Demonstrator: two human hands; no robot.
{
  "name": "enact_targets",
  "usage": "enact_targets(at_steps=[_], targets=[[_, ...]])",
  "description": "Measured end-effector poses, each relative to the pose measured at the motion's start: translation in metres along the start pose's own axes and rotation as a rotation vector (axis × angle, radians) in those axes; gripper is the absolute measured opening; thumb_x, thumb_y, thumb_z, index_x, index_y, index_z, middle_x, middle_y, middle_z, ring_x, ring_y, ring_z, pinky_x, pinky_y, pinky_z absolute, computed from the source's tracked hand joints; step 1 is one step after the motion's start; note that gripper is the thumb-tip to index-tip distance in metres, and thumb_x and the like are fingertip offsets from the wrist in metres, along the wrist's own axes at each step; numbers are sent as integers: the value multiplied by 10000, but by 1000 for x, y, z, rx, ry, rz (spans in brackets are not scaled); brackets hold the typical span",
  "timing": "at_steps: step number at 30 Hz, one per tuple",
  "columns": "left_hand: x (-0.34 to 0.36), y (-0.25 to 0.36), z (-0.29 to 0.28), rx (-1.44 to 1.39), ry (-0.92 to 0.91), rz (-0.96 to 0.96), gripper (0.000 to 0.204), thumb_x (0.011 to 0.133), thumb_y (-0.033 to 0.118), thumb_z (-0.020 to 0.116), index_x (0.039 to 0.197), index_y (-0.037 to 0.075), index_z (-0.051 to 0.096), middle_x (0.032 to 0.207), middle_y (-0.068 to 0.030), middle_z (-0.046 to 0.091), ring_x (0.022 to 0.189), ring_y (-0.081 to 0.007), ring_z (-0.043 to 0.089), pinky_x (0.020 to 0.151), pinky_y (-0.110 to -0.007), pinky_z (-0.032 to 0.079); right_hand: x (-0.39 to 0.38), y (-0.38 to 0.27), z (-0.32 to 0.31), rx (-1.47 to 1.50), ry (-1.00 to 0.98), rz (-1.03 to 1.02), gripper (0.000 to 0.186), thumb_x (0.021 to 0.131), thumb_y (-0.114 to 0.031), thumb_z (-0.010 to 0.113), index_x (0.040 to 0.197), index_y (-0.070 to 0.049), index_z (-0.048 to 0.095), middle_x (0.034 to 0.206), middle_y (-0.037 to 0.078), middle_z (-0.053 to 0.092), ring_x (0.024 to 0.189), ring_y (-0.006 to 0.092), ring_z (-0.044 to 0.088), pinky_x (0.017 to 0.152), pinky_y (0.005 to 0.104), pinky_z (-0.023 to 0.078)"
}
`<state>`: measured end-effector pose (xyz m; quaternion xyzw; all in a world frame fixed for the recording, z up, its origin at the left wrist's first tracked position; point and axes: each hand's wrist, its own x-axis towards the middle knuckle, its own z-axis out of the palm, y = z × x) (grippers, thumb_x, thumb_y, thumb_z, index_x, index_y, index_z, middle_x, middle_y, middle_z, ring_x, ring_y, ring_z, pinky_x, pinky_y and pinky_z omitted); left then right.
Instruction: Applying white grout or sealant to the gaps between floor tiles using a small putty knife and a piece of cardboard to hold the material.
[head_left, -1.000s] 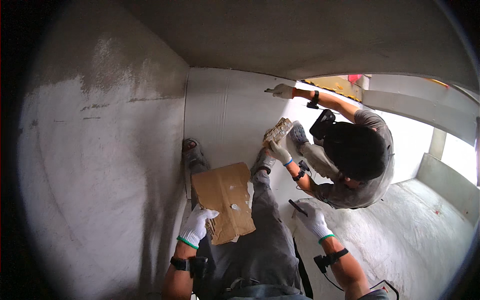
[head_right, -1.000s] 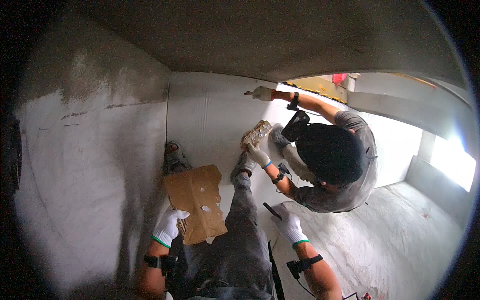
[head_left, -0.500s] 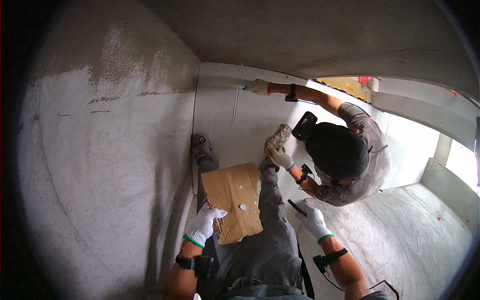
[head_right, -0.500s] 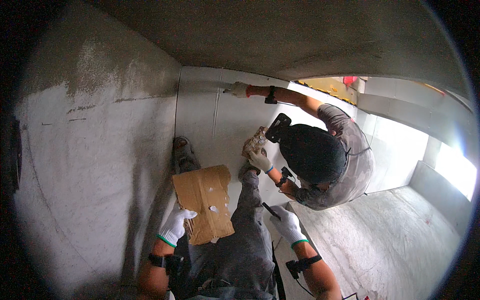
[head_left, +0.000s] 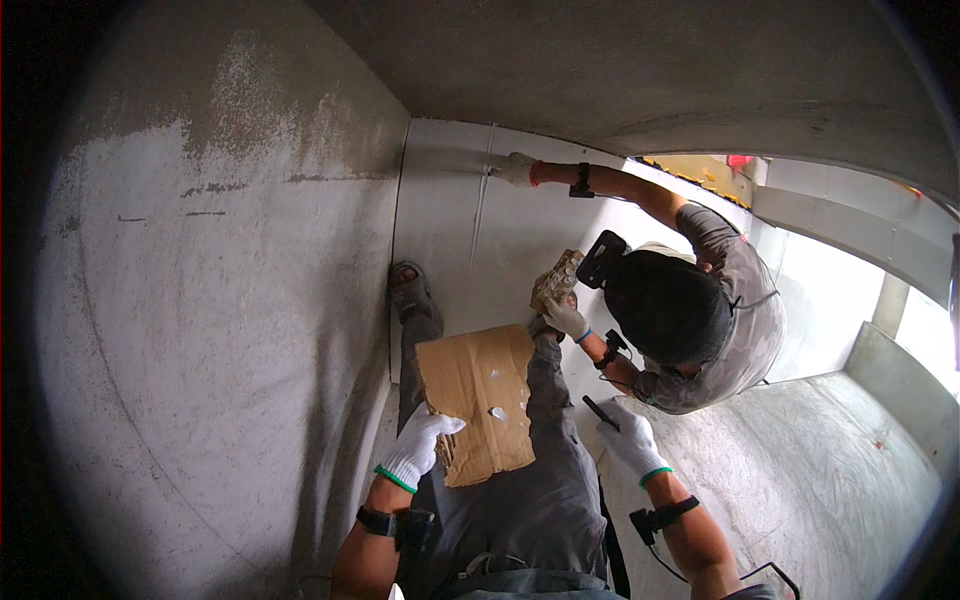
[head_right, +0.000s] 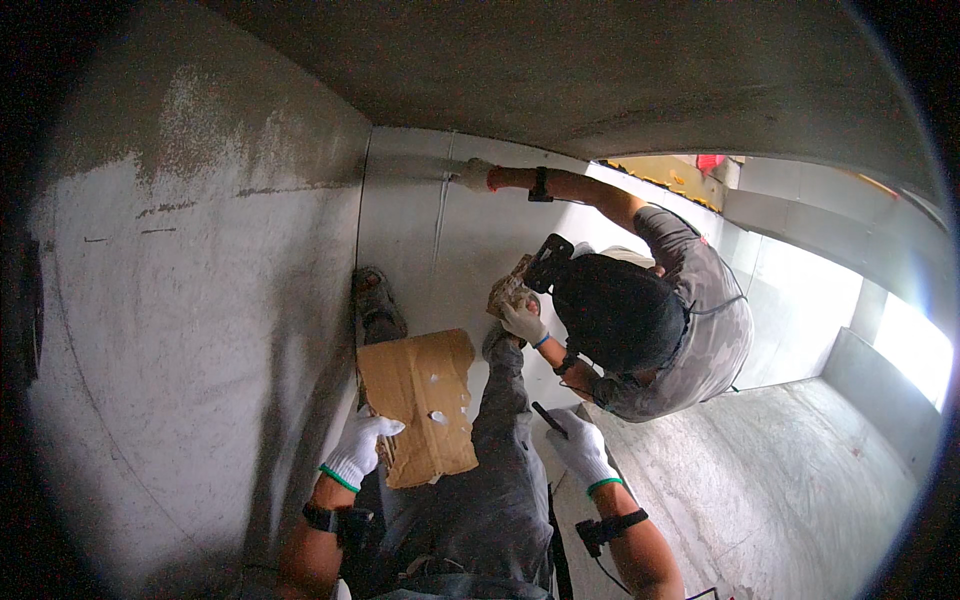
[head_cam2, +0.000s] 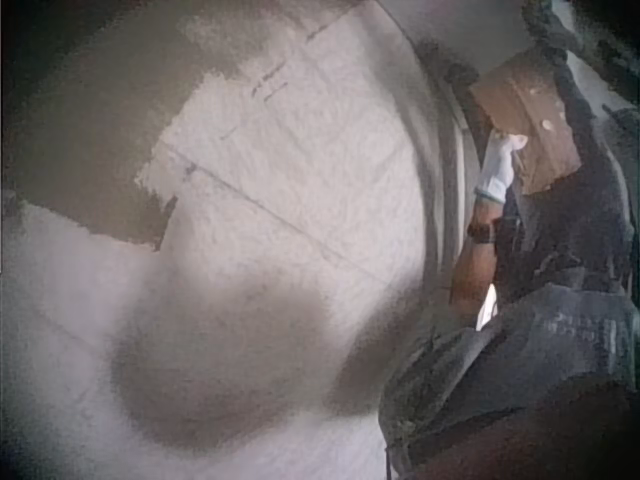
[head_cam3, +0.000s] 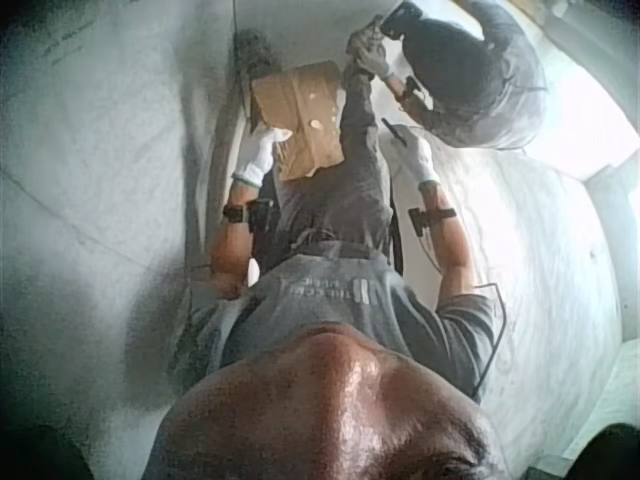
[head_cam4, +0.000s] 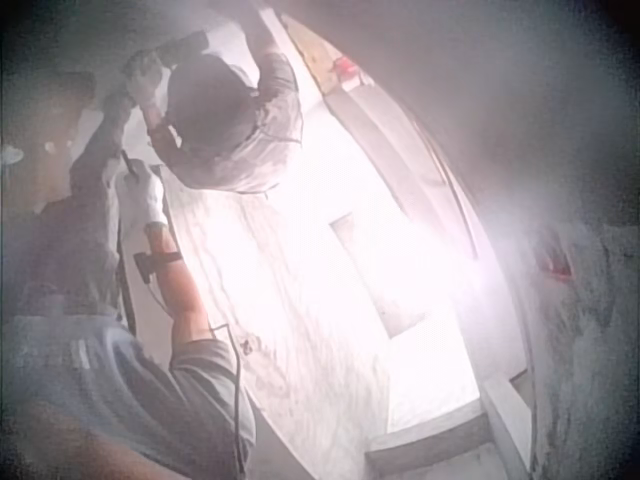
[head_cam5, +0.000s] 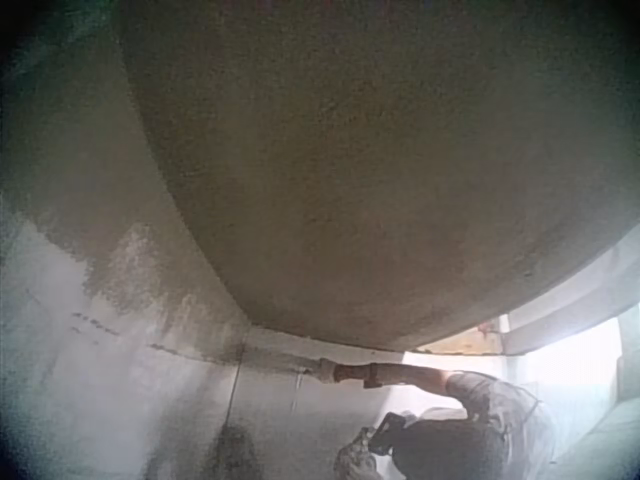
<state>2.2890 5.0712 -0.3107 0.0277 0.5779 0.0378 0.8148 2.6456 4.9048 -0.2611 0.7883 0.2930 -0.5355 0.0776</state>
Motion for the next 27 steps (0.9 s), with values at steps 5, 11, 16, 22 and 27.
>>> enact_targets(at_steps=[5,11,16,22,27], targets=[[2,-4,-3,-12,19,-27,398,834,63,696,1228,23,669,1108,-61,713,1028,-184,666,977,-330,516,3,5,3,9,12,-21,387,904,-176,732,1280,-97,690,1112,170,756,1056,351,733,895,408,561],[5,-18,-4,-16,19,-8,385,831,75,697,1211,20,677,1077,-64,719,1018,-183,672,958,-327,525,1,8,2,1,9,-13,377,906,-186,731,1271,-104,695,1101,166,756,1045,350,734,881,408,561],[7,-19,-4,-7,5,-8,400,828,80,694,1222,11,673,1104,-79,719,1039,-198,677,975,-339,527,3,7,1,-5,12,-14,372,903,-179,726,1266,-103,696,1104,164,755,1047,349,732,877,404,559],[2,-12,0,-7,26,-24,425,836,80,690,1254,8,660,1124,-84,717,1049,-205,678,982,-344,526,6,9,1,-10,-12,-17,381,899,-176,726,1271,-101,691,1102,161,755,1043,348,733,875,406,558],[3,-11,0,21,11,11,419,845,89,687,1256,8,661,1130,-91,722,1046,-207,681,984,-344,526,7,7,2,-12,-30,24,383,903,-187,732,1273,-103,685,1088,171,755,1025,355,734,868,416,559]])
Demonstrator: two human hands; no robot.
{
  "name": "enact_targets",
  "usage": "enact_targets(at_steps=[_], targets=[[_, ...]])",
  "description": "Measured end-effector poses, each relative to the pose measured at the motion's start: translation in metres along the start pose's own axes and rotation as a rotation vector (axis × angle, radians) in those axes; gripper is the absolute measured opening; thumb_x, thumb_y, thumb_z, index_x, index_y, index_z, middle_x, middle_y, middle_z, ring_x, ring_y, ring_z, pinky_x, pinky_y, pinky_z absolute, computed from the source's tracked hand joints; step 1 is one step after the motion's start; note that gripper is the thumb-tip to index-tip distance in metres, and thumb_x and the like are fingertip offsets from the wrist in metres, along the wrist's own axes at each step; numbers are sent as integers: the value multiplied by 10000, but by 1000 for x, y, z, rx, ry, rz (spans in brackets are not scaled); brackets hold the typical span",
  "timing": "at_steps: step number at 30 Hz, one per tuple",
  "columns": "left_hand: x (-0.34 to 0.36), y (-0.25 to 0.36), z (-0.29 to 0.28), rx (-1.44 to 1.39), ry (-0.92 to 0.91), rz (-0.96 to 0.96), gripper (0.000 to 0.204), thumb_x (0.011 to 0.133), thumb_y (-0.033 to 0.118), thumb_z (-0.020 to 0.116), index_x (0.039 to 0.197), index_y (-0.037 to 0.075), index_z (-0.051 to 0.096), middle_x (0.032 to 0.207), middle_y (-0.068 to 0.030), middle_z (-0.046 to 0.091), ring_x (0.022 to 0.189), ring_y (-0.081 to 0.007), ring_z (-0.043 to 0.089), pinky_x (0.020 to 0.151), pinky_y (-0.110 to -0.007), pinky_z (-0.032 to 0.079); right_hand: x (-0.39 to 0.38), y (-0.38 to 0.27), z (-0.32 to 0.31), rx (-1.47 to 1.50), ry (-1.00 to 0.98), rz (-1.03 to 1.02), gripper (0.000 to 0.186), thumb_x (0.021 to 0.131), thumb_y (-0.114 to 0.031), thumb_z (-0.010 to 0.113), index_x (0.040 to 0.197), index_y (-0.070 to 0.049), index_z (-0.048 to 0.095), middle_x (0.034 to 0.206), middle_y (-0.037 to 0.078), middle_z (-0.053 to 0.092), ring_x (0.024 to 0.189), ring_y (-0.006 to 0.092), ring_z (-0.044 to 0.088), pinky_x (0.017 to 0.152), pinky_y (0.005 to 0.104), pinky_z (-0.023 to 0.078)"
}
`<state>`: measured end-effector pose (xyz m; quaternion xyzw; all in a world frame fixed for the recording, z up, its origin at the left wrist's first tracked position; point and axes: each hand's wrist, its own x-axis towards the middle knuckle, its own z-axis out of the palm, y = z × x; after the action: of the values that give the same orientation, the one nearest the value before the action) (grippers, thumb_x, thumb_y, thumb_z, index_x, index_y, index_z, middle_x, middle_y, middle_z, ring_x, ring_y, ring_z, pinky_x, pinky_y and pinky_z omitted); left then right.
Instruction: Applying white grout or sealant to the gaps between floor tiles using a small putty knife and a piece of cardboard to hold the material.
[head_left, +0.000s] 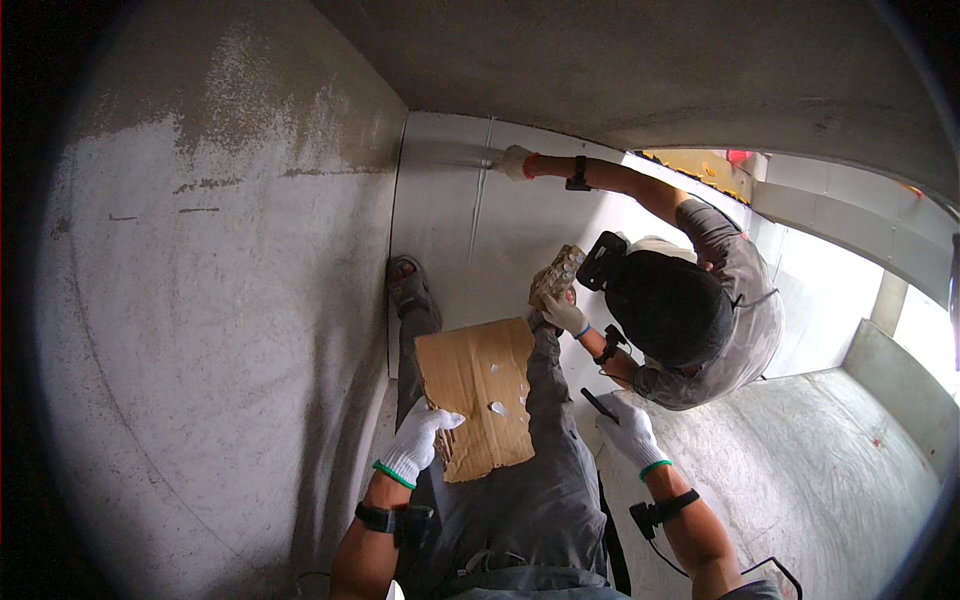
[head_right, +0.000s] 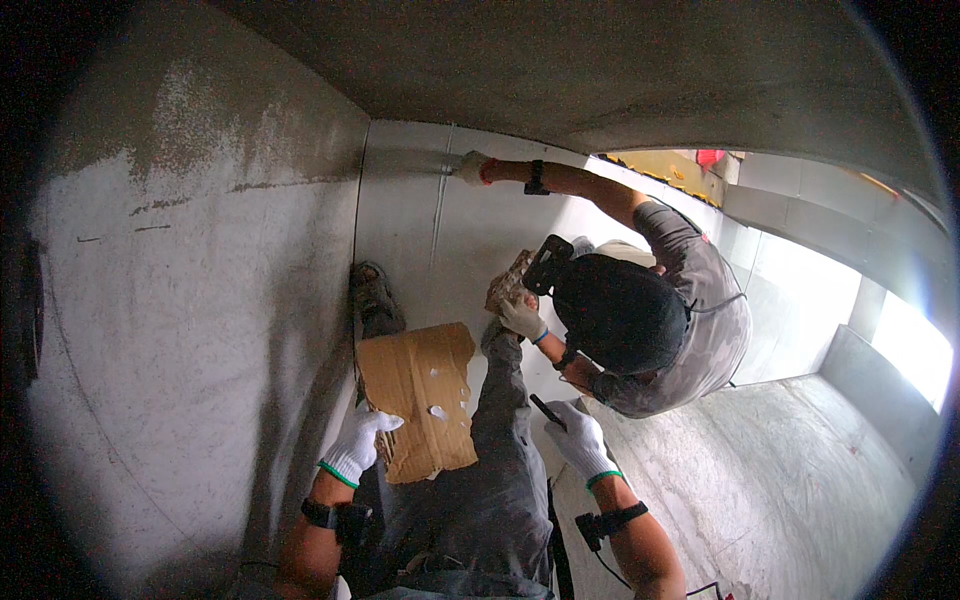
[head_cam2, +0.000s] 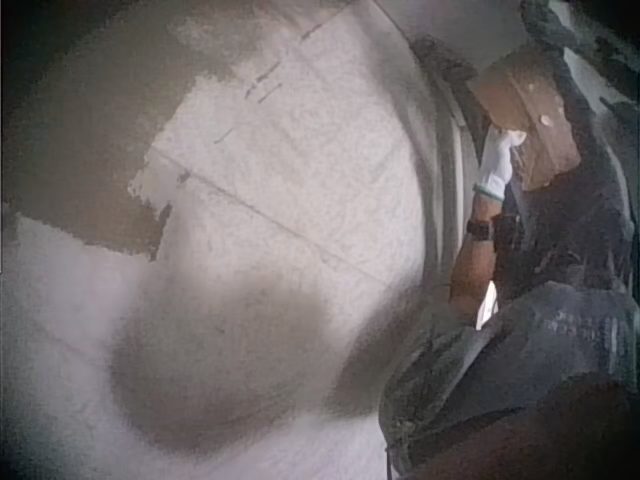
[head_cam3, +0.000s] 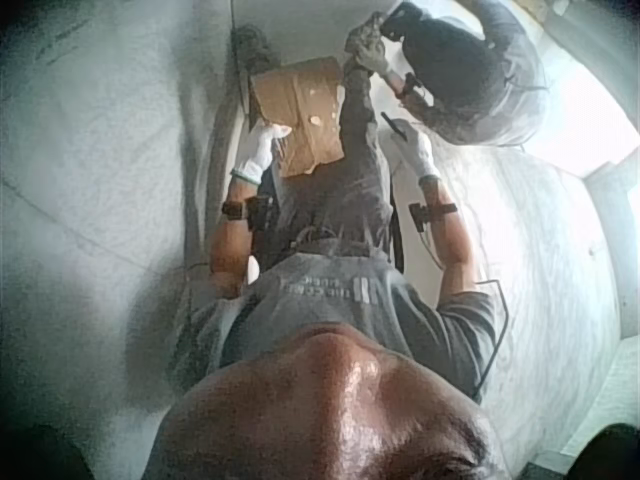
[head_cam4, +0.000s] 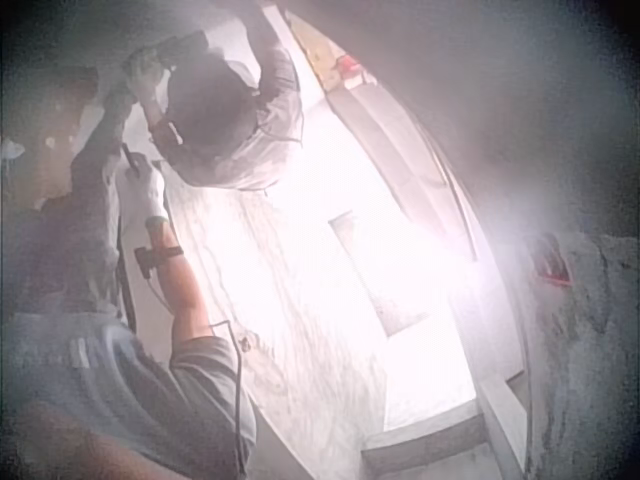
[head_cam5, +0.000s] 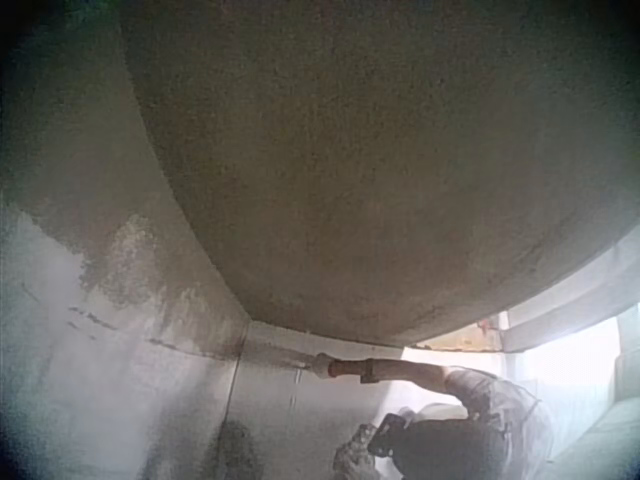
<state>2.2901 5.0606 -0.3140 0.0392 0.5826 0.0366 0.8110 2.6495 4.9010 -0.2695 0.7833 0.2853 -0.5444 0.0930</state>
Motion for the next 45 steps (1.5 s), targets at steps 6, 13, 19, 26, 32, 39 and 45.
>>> enact_targets(at_steps=[6,13,19,26,32,39,45], targets=[[7,-15,-7,-4,-22,7,405,845,105,693,1239,10,669,1116,-85,726,1028,-208,685,980,-338,526,0,3,-2,18,12,-57,383,905,-192,732,1274,-101,682,1068,176,757,1009,362,736,853,420,561],[1,-2,5,-24,-26,-11,434,829,86,697,1255,16,657,1132,-86,720,1040,-213,686,982,-344,535,1,10,3,20,11,-22,394,904,-210,732,1280,-106,680,1065,182,757,1005,364,738,851,426,561],[0,-1,2,-13,-6,-20,481,832,69,688,1306,15,624,1173,-93,711,1075,-221,681,997,-353,540,4,16,7,25,19,-34,413,905,-236,732,1299,-126,674,1066,179,762,1000,360,741,857,423,564],[-4,4,9,-21,-15,3,494,843,38,682,1332,16,614,1202,-90,705,1108,-225,677,991,-351,544,4,17,9,48,37,-76,416,916,-233,722,1317,-138,662,1076,186,759,1000,357,743,863,426,565],[-3,4,8,-51,-57,15,499,852,48,694,1342,16,605,1211,-83,700,1095,-216,676,972,-347,542,2,9,6,62,39,-61,414,913,-220,720,1313,-133,660,1087,181,761,1016,364,740,864,428,566],[1,-9,-1,21,46,-10,474,857,57,699,1322,16,614,1186,-73,696,1092,-196,657,992,-343,517,2,11,9,93,37,-90,398,914,-197,708,1304,-134,660,1085,199,754,1013,380,735,847,436,564],[0,-6,-2,27,28,-5,503,841,51,689,1337,21,609,1209,-77,692,1100,-221,663,1009,-366,522,1,9,8,76,32,-58,396,915,-189,694,1305,-140,654,1063,199,754,981,386,733,822,443,564]])
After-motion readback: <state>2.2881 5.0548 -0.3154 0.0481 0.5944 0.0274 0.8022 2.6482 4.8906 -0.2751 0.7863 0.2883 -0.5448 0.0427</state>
